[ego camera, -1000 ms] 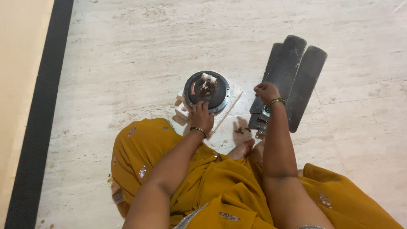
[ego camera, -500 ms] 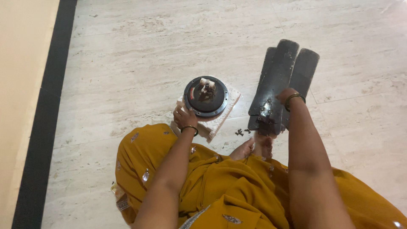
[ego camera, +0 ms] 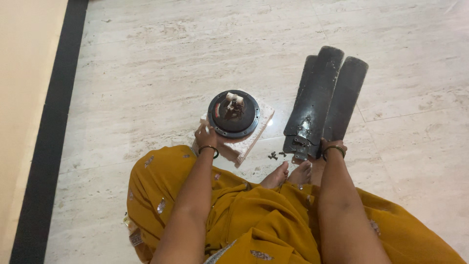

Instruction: The person sits on the floor and attaches a fan blade to the motor housing using a screwdriver. They align the blade, insert a screw, and tighten it to secure the blade to the central hub.

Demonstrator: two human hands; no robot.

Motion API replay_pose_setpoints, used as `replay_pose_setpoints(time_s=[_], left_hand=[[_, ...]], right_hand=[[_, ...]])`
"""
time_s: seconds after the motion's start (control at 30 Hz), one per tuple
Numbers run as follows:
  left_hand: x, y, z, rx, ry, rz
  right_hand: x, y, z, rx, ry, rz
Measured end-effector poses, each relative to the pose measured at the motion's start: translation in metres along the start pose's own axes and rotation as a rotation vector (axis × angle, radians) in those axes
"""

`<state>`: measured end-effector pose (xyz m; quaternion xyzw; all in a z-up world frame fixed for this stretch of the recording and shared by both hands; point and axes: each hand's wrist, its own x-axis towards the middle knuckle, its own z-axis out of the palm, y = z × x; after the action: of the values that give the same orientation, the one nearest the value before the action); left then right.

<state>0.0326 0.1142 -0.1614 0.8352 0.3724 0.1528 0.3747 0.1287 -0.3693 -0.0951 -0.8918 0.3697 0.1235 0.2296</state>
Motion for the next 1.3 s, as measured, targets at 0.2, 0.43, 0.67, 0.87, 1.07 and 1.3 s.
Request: replay_pose_setpoints(time_s=[0.2, 0.43, 0.67, 0.87, 1.07, 1.3], left_hand=[[0.005, -0.005, 0.001, 0.006, -0.109, -0.147], [0.006, -0.006, -0.006, -0.011, -0.15, -0.12], [0.007, -0.01, -0.008, -0.005, -0.155, -0.063], [0.007, -0.014, -0.009, 0.038, -0.199, -0.031], [0.008, -0.015, -0.013, 0.044, -0.247, -0.005], [0.006, -0.015, -0.016, -0.073, -0.33, -0.022]], right_hand=[[0.004, 0.003, 0.013, 0.016, 0.05, -0.062], [-0.002, 0.0, 0.018, 0.046, 0.074, -0.256], [-0.004, -0.006, 0.021, 0.056, 0.046, -0.341], [-0.003, -0.007, 0.023, 0.094, 0.057, -0.352], [-0.006, -0.008, 0.024, 0.097, 0.074, -0.356], [-0.013, -0.013, 0.029, 0.079, 0.086, -0.238]])
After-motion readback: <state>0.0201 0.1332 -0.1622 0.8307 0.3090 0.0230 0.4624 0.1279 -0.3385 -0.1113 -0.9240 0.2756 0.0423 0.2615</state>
